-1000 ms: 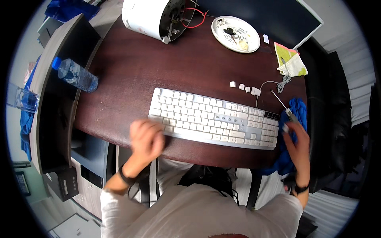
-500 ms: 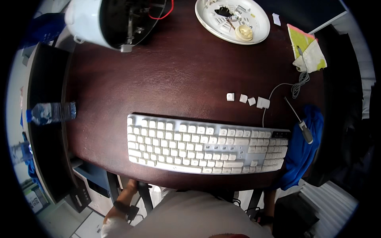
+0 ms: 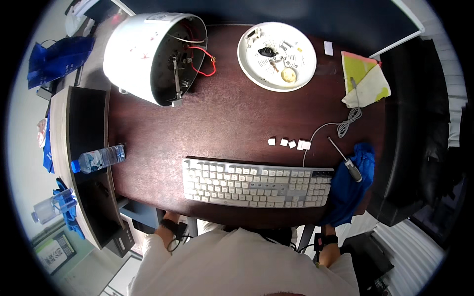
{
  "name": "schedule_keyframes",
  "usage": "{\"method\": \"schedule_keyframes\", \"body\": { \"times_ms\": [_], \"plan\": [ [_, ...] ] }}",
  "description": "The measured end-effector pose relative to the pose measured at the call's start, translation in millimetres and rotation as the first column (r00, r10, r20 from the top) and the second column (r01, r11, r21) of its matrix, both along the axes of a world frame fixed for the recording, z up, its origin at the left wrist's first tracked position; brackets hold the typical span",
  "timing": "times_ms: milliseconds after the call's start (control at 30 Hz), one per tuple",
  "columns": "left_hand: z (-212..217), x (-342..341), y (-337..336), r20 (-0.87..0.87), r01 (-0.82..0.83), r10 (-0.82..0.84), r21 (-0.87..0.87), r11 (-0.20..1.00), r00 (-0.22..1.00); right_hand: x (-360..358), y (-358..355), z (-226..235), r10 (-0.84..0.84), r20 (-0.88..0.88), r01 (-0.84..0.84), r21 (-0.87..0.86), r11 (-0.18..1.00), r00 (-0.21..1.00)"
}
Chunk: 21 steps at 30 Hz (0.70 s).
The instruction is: The person is assembling a white computer keyboard by hand. They pick up individual white keycaps from a row on the desk and press them into the corresponding slots on the keyboard base. The person works methodically across the keyboard, occasionally using a screwdriver to assist with placement.
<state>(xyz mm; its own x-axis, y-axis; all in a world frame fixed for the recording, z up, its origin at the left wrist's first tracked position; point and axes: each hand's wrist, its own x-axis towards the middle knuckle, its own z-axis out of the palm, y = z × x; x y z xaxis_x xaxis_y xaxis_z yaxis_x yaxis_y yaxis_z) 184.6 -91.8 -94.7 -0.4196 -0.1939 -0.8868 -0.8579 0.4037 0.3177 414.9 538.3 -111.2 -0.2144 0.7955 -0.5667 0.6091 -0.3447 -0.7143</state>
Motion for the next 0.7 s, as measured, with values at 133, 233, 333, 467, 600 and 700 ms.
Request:
{"method": "schedule_keyframes", "body": {
  "times_ms": [133, 233, 333, 467, 600, 700],
  "plan": [
    [-13.2, -20.0, -10.5, -0.109, 0.100, -0.102, -0.024, 0.995, 0.989, -7.8, -1.2, -23.2, 0.039, -0.069, -0.036, 0.040, 0.999, 0.997],
    [-51.0, -20.0, -13.2, -0.183, 0.150, -0.151, -0.018, 0.988, 0.972, -26.8, -2.3, -59.8, 0.101, -0.122, -0.088, 0.103, 0.991, 0.987],
    [-83.1, -12.6, -17.9, -0.265, 0.191, -0.182, 0.007, 0.982, 0.947, -49.1, -0.6, -83.5, 0.154, -0.177, -0.127, 0.152, 0.980, 0.972],
    [-111.1, -14.2, -25.8, -0.486, 0.217, -0.163, 0.057, 0.975, 0.859, -65.7, -3.5, -91.1, 0.182, -0.248, -0.152, 0.134, 0.979, 0.951],
    [-134.5, -15.1, -23.1, -0.730, 0.348, -0.241, -0.004, 0.937, 0.639, -28.7, -2.6, -75.7, 0.170, -0.302, -0.182, -0.012, 0.983, 0.938],
    [-17.1, -40.6, 40.4, -0.560, 0.509, -0.702, -0.488, 0.708, 0.439, -5.3, 9.1, -60.1, 0.073, -0.324, -0.095, -0.054, 0.994, 0.943]
  ]
}}
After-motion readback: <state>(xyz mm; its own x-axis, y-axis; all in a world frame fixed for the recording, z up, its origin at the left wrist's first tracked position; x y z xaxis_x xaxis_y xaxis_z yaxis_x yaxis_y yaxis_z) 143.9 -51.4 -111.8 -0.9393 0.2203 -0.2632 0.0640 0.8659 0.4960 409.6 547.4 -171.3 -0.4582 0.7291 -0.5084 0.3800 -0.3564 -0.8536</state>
